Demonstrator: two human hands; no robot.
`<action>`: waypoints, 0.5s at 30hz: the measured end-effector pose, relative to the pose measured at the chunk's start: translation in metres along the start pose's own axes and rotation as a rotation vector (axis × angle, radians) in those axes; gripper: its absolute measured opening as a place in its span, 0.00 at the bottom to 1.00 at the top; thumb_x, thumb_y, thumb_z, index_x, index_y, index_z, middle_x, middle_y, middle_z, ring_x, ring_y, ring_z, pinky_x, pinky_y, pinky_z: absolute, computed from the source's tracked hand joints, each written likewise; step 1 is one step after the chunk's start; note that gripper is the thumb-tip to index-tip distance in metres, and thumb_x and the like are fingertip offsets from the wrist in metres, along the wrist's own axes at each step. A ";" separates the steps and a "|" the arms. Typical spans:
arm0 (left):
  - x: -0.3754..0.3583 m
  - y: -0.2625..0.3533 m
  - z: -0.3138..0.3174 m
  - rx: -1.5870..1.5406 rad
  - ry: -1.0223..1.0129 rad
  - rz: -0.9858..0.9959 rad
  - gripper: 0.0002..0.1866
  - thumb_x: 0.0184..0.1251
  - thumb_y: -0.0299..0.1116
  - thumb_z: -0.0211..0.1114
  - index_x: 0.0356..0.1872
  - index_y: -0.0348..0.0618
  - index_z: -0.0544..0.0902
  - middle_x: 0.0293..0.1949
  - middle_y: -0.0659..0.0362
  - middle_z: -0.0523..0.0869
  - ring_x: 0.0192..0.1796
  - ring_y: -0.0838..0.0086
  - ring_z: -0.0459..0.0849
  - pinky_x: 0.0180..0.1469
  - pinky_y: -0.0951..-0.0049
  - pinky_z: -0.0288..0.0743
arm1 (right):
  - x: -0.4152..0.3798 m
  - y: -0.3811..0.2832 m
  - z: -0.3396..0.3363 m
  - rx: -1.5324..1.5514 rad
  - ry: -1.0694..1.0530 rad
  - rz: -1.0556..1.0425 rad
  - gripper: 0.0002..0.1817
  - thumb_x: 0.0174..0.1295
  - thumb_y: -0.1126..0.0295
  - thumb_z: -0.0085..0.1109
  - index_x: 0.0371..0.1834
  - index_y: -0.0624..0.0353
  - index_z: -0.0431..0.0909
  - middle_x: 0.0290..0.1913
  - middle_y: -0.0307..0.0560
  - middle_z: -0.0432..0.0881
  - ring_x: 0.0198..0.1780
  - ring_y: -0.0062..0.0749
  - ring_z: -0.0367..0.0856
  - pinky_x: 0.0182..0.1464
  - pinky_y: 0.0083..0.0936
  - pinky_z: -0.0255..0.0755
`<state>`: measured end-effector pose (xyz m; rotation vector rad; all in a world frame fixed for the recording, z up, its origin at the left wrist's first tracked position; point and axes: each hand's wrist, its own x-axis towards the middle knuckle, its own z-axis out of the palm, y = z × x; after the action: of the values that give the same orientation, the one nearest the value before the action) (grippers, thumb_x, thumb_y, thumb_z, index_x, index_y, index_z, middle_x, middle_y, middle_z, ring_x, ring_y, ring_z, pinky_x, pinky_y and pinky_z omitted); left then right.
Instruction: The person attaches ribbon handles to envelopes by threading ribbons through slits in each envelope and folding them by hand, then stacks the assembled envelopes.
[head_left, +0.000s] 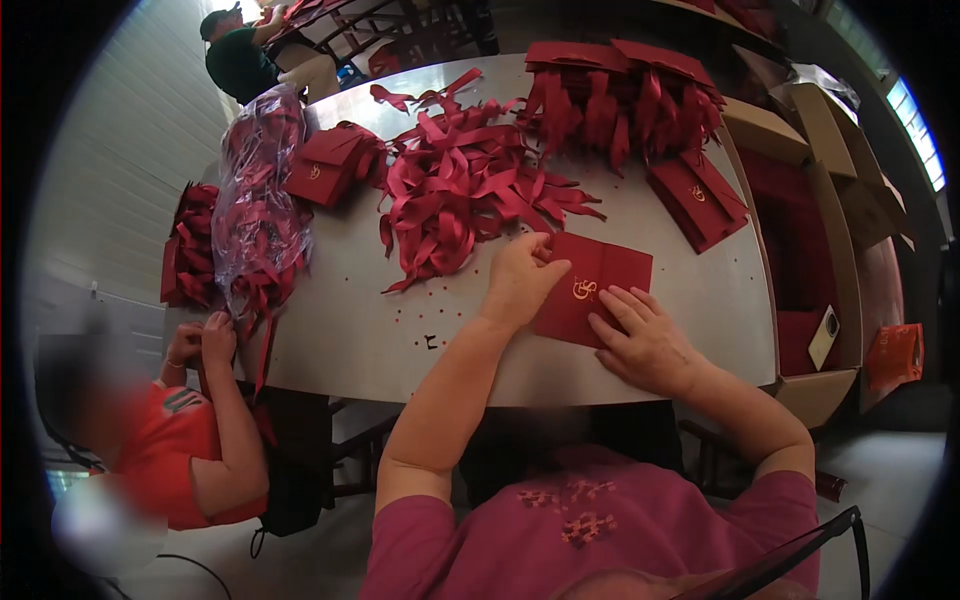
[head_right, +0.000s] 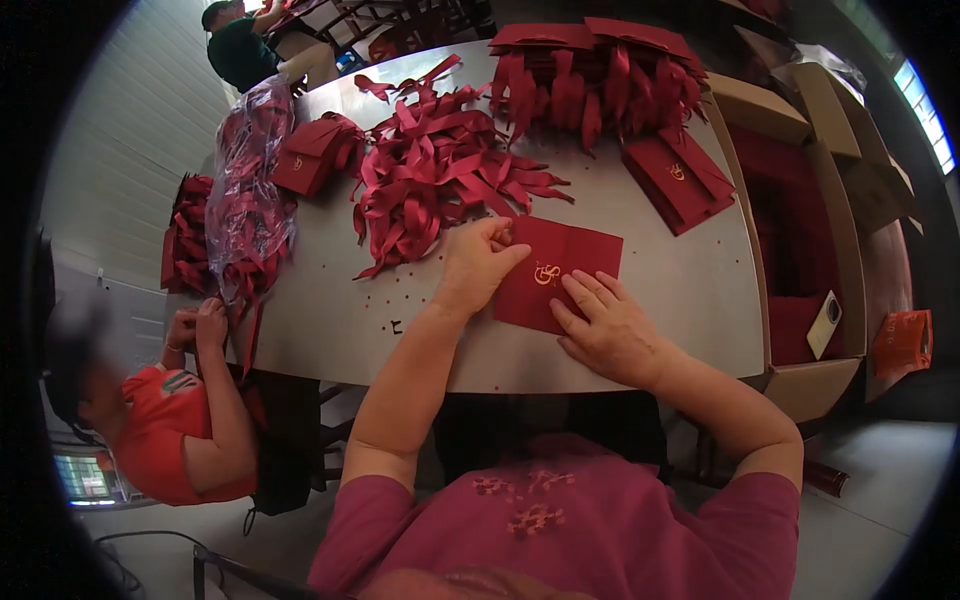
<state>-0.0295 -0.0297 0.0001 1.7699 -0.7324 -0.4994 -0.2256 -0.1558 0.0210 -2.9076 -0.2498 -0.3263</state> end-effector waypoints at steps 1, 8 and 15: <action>-0.003 -0.001 0.004 -0.006 0.006 -0.006 0.22 0.55 0.29 0.74 0.49 0.30 0.81 0.37 0.58 0.82 0.36 0.74 0.82 0.38 0.74 0.76 | 0.001 0.000 0.000 0.001 -0.008 -0.006 0.23 0.59 0.61 0.64 0.56 0.60 0.79 0.62 0.61 0.73 0.67 0.52 0.69 0.70 0.48 0.61; -0.017 0.008 0.019 0.505 0.257 0.413 0.24 0.49 0.25 0.71 0.52 0.32 0.81 0.42 0.49 0.78 0.45 0.55 0.79 0.46 0.62 0.75 | 0.011 0.003 -0.011 -0.028 -0.124 -0.032 0.26 0.58 0.59 0.65 0.57 0.61 0.77 0.62 0.61 0.72 0.67 0.53 0.69 0.69 0.47 0.63; -0.021 0.012 0.018 0.376 0.254 0.432 0.24 0.50 0.21 0.69 0.53 0.34 0.80 0.45 0.49 0.79 0.47 0.54 0.79 0.50 0.61 0.76 | 0.032 -0.001 -0.033 -0.029 -0.255 -0.105 0.31 0.56 0.57 0.66 0.58 0.67 0.74 0.60 0.65 0.71 0.63 0.57 0.71 0.66 0.43 0.67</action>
<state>-0.0588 -0.0301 0.0056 1.8966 -1.0390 0.1638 -0.2016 -0.1576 0.0599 -2.9680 -0.4407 0.0275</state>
